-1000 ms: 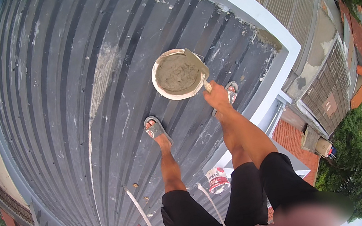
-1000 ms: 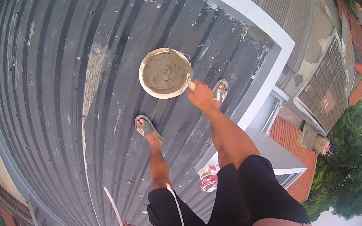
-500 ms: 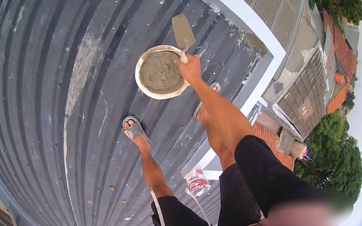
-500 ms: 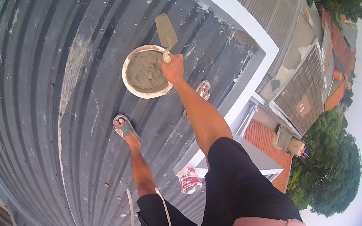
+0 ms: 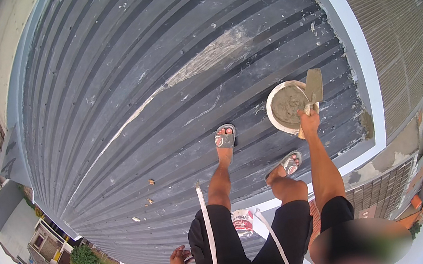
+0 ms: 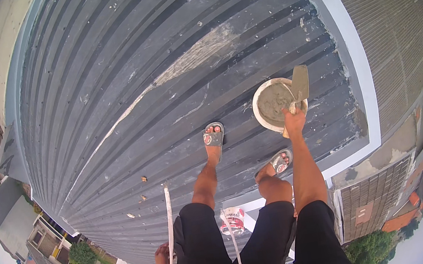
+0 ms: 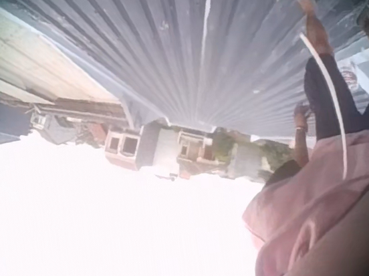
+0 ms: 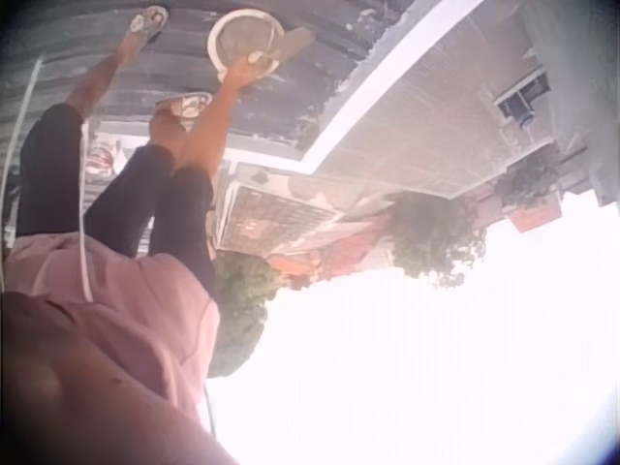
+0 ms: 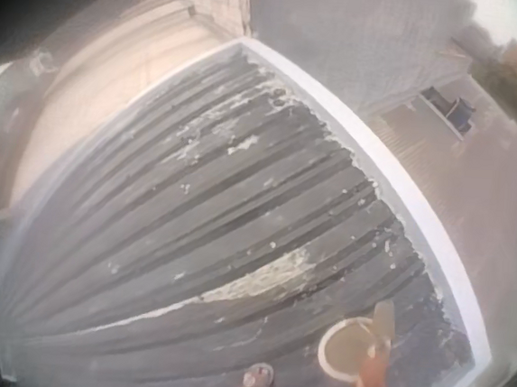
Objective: The person applies cement to a corrugated metal roof using a trowel and a bucket. They scoop cement from the bucket and spread it along the roof edge, smoothing the surface repeatedly.
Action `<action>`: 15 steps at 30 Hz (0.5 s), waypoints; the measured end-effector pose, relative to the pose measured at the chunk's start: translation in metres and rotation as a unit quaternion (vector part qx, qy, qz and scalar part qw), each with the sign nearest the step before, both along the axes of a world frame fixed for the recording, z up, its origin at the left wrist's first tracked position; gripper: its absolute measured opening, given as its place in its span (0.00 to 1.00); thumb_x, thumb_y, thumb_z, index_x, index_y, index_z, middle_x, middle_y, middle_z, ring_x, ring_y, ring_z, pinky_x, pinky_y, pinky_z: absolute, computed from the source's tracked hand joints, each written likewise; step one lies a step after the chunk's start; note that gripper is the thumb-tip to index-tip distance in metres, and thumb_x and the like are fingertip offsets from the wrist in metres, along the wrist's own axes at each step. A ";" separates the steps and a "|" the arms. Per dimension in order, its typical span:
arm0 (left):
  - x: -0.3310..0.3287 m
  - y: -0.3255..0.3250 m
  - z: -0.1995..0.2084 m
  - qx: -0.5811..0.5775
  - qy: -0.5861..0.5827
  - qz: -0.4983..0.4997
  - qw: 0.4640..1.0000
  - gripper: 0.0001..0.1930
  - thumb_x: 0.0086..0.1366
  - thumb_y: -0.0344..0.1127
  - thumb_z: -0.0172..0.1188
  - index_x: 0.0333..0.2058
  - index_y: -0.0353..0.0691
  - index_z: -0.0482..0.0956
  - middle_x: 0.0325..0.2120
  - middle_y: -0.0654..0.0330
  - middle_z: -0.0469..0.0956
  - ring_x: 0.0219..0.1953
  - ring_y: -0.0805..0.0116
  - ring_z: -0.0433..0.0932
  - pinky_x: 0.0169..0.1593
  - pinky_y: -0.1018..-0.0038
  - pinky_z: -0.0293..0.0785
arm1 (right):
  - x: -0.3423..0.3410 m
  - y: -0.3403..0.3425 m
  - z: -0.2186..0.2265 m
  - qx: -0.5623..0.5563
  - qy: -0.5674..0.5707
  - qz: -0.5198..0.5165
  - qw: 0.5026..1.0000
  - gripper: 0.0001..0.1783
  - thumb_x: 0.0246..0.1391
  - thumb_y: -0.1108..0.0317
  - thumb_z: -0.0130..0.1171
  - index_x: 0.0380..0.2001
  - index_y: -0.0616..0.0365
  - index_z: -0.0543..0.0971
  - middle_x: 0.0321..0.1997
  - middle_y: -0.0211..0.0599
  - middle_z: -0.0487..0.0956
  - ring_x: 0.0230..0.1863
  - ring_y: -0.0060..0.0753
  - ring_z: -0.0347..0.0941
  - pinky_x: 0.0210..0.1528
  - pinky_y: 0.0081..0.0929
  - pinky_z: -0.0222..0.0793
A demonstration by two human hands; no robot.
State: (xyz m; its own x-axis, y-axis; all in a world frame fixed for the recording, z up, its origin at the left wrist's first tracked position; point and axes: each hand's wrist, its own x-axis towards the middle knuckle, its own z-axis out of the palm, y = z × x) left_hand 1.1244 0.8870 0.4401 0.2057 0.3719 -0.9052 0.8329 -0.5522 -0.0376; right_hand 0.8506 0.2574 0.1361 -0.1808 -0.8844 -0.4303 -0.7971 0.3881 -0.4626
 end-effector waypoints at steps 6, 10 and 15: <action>0.015 -0.004 0.006 0.028 0.019 0.017 0.999 0.15 0.74 0.43 0.58 0.52 0.43 0.80 0.37 0.57 0.83 0.39 0.63 0.84 0.41 0.62 0.83 | 0.038 0.009 0.012 -0.028 0.000 -0.023 0.999 0.21 0.47 0.64 0.74 0.42 0.67 0.85 0.42 0.59 0.86 0.46 0.61 0.82 0.53 0.48 0.73; 0.022 -0.016 0.000 -0.024 0.018 -0.105 0.994 0.14 0.72 0.44 0.62 0.50 0.44 0.84 0.40 0.59 0.85 0.42 0.64 0.85 0.47 0.67 0.80 | 0.043 0.009 0.026 -0.049 0.022 0.026 0.998 0.22 0.46 0.65 0.74 0.43 0.67 0.85 0.43 0.61 0.85 0.45 0.63 0.81 0.51 0.49 0.73; 0.101 -0.041 -0.028 -0.074 0.025 -0.386 0.919 0.15 0.72 0.44 0.62 0.50 0.43 0.85 0.42 0.57 0.87 0.44 0.63 0.86 0.50 0.66 0.80 | 0.067 -0.002 0.053 0.078 -0.020 0.020 0.997 0.18 0.44 0.68 0.70 0.39 0.69 0.84 0.35 0.60 0.85 0.41 0.61 0.83 0.49 0.48 0.74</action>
